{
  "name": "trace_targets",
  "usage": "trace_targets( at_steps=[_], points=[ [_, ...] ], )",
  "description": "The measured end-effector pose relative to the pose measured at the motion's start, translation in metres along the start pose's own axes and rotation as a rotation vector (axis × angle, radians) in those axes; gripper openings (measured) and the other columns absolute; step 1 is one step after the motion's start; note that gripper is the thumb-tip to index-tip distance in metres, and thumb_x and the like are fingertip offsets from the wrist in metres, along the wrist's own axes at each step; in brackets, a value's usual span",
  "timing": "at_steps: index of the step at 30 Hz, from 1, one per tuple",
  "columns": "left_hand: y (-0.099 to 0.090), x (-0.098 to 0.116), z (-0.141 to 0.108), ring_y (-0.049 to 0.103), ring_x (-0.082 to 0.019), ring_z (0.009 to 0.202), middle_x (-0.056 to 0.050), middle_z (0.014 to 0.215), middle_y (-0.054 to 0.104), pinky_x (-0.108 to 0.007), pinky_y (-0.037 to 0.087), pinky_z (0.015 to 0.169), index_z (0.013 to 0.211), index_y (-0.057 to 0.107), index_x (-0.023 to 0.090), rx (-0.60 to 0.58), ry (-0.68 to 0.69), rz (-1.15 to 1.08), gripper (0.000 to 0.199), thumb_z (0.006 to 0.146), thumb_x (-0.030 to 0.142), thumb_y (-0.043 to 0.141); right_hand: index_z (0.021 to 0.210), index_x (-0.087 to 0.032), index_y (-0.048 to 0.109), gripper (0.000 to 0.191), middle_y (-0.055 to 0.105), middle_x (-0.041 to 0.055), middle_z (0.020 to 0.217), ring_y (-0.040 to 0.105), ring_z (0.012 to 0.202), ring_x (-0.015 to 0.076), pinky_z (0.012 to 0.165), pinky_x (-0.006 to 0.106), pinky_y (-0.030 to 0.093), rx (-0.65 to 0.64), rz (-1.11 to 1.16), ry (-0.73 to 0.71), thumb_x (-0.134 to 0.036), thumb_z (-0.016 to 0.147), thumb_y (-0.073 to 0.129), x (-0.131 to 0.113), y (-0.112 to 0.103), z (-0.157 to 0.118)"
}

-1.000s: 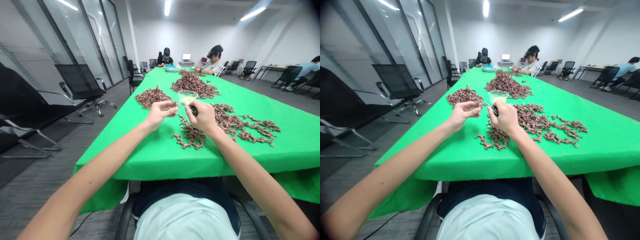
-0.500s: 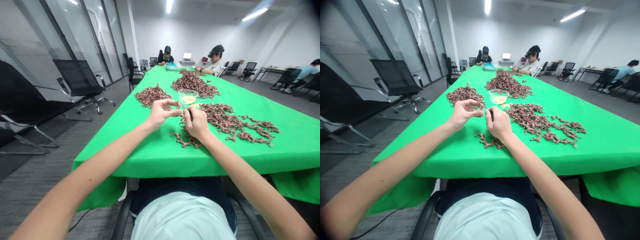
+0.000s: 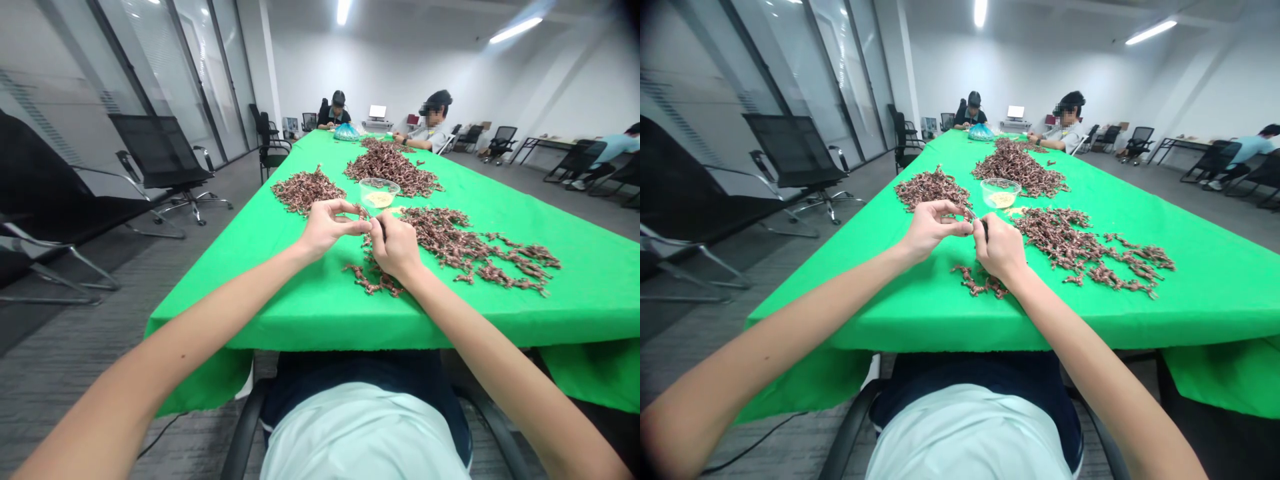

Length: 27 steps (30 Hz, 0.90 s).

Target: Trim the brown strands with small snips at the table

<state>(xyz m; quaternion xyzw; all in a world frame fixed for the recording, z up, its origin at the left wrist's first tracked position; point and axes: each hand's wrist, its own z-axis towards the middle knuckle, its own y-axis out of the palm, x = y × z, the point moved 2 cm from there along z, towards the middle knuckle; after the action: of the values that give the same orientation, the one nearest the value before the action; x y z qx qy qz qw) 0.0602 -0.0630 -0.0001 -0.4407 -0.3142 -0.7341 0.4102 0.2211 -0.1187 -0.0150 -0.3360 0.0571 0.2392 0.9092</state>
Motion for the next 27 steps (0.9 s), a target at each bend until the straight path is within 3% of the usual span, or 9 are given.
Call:
trace_targets(
  at_steps=[14,27],
  points=[
    [0.0039,0.0026,-0.0013,0.073,-0.017,0.07,-0.004,0.081,0.073,-0.033,0.063,0.072,0.082,0.066,0.011,0.012,-0.026,-0.052,0.055,0.049,0.039,0.099,0.087,-0.02,0.058,0.038,0.067,0.0062,0.074,0.055,0.063,0.0183,0.062,0.032,0.032,-0.025,-0.038,-0.011,-0.042,0.104,0.033,-0.0012,-0.0003,-0.0008],
    [0.0018,0.0011,-0.0017,0.075,-0.021,0.076,-0.009,0.088,0.076,-0.038,0.064,0.075,0.087,0.07,0.01,0.004,-0.051,-0.018,0.056,0.05,0.04,0.099,0.083,-0.02,0.059,0.037,0.064,0.0055,0.07,0.053,0.06,0.0169,0.056,0.03,0.027,0.041,-0.102,-0.054,-0.042,0.104,0.038,0.0041,0.0005,-0.0015]
  ],
)
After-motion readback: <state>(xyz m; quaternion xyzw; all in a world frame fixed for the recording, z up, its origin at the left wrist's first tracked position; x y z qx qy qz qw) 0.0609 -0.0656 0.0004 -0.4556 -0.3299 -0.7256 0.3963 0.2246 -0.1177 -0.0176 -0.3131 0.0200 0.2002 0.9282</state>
